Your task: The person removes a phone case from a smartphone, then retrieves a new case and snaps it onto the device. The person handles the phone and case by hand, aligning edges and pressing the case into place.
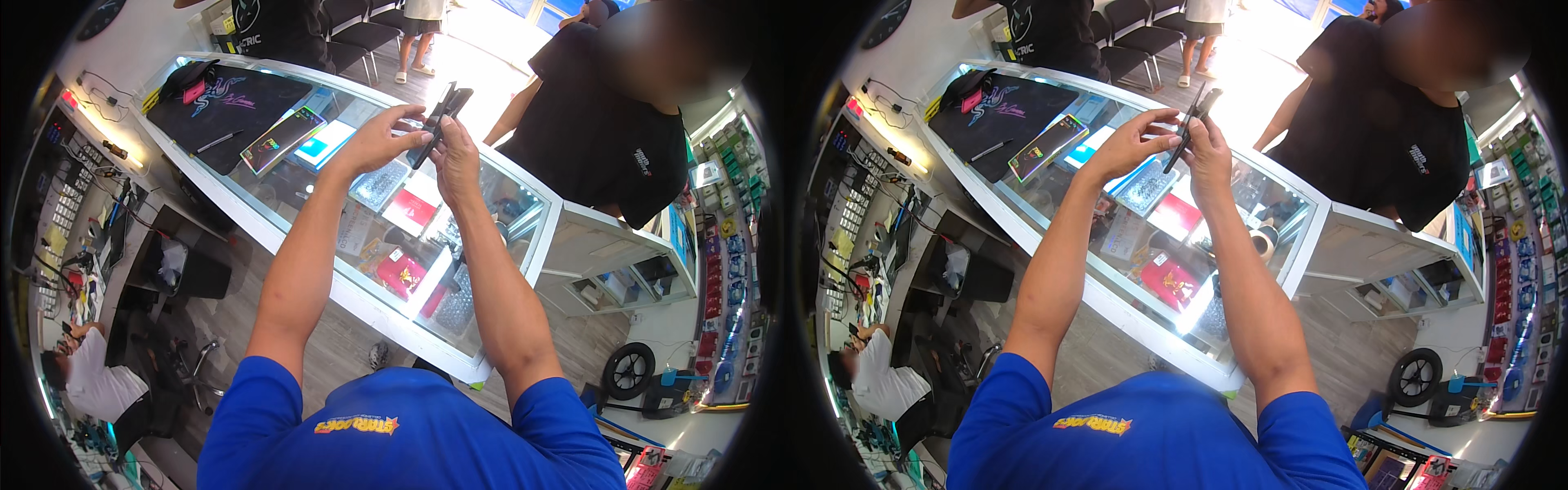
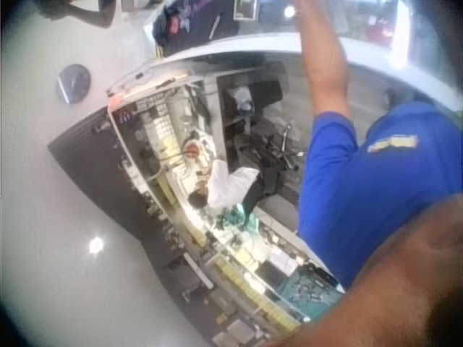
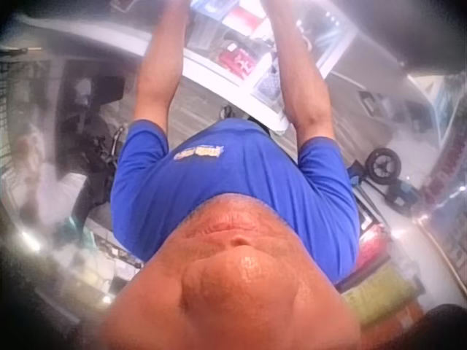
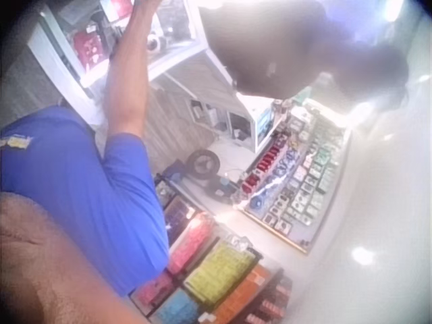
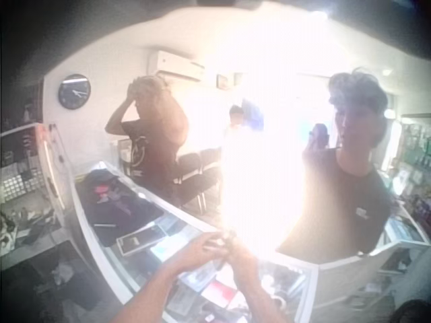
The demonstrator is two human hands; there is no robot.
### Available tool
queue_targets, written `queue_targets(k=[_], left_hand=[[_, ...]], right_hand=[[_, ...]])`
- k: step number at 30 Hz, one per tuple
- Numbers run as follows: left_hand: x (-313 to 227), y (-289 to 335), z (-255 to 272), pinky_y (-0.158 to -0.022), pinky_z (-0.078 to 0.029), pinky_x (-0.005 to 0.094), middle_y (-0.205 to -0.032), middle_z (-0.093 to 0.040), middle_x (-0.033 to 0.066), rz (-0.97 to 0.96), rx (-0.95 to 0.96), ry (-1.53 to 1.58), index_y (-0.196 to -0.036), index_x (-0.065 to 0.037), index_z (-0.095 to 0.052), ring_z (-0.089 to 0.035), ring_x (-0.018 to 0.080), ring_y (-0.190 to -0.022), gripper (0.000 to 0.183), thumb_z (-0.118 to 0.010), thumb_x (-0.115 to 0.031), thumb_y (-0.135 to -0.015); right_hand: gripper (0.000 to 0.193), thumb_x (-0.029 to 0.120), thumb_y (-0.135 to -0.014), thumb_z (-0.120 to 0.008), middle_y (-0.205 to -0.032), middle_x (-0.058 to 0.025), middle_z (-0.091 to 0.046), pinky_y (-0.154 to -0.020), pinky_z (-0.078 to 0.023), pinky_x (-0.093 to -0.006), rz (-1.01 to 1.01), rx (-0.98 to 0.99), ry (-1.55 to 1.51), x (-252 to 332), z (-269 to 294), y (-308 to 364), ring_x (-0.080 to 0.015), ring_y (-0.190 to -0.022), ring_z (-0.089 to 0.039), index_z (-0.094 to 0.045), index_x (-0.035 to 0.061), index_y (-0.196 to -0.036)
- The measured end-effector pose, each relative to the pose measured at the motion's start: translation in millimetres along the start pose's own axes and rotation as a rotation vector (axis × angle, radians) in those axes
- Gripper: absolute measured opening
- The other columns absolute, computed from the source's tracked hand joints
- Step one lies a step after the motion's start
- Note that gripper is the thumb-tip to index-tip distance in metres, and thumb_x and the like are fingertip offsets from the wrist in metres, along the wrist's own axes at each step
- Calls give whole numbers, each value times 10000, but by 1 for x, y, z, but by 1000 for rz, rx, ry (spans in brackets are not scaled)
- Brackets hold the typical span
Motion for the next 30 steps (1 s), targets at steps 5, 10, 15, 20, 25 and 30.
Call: queue_targets(k=[5, 10, 15, 20, 25, 30], left_hand=[[-5, 2, 0, -989, -560, 360, -1304, -718, 114, 3, -23, -132, -1455, -40, -606, -691, 202, -1130, 585, -763, -281, -946], [-6, 4, -2, -912, -589, 364, -1251, -748, 157, -23, -11, -132, -1408, -24, -654, -743, 254, -1095, 580, -737, -331, -923], [-6, 5, -6, -892, -589, 345, -1148, -777, 146, 5, 12, -120, -1368, -51, -697, -748, 220, -1021, 500, -728, -278, -923], [-11, 7, -7, -836, -579, 309, -998, -787, 122, 4, -10, -126, -1344, -48, -716, -721, 153, -885, 437, -706, -190, -931], [-14, 8, -8, -790, -561, 289, -942, -777, 96, 17, -18, -145, -1328, -37, -725, -684, 116, -818, 433, -702, -172, -917], [-11, 7, -8, -766, -545, 273, -933, -773, 87, -10, -41, -147, -1318, -20, -726, -666, 109, -805, 434, -705, -154, -907]], right_hand=[[434, 337, -1069, -642, -1141, -66, -690, -876, -563, -312, 28, -42, 46, -1, 4, -1, -152, -1013, -688, -559, 15, -1348], [510, 338, -1048, -681, -1131, -74, -687, -887, -564, -326, 60, -57, 60, -3, 6, -2, -168, -1008, -689, -533, -3, -1398], [567, 334, -1034, -707, -1121, -78, -677, -871, -569, -333, 55, -128, 119, -2, 8, 0, -168, -993, -683, -512, -20, -1432], [590, 350, -1020, -726, -1125, -80, -673, -871, -569, -340, 57, -153, 124, 1, 8, 2, -167, -992, -676, -517, -18, -1431], [589, 361, -1014, -733, -1129, -75, -672, -890, -563, -349, 59, -160, 131, 2, 8, 3, -162, -1001, -665, -530, -13, -1420], [558, 362, -1019, -722, -1127, -62, -669, -890, -556, -353, 58, -178, 141, 0, 7, 3, -159, -1003, -659, -543, 0, -1404]])
Point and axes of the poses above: each hand's wrist, its own y-axis away from the middle knuckle, its own z-axis out of the back of the hand, x = y × z, the point moved 8 cm from there along -y, towards the middle knuckle
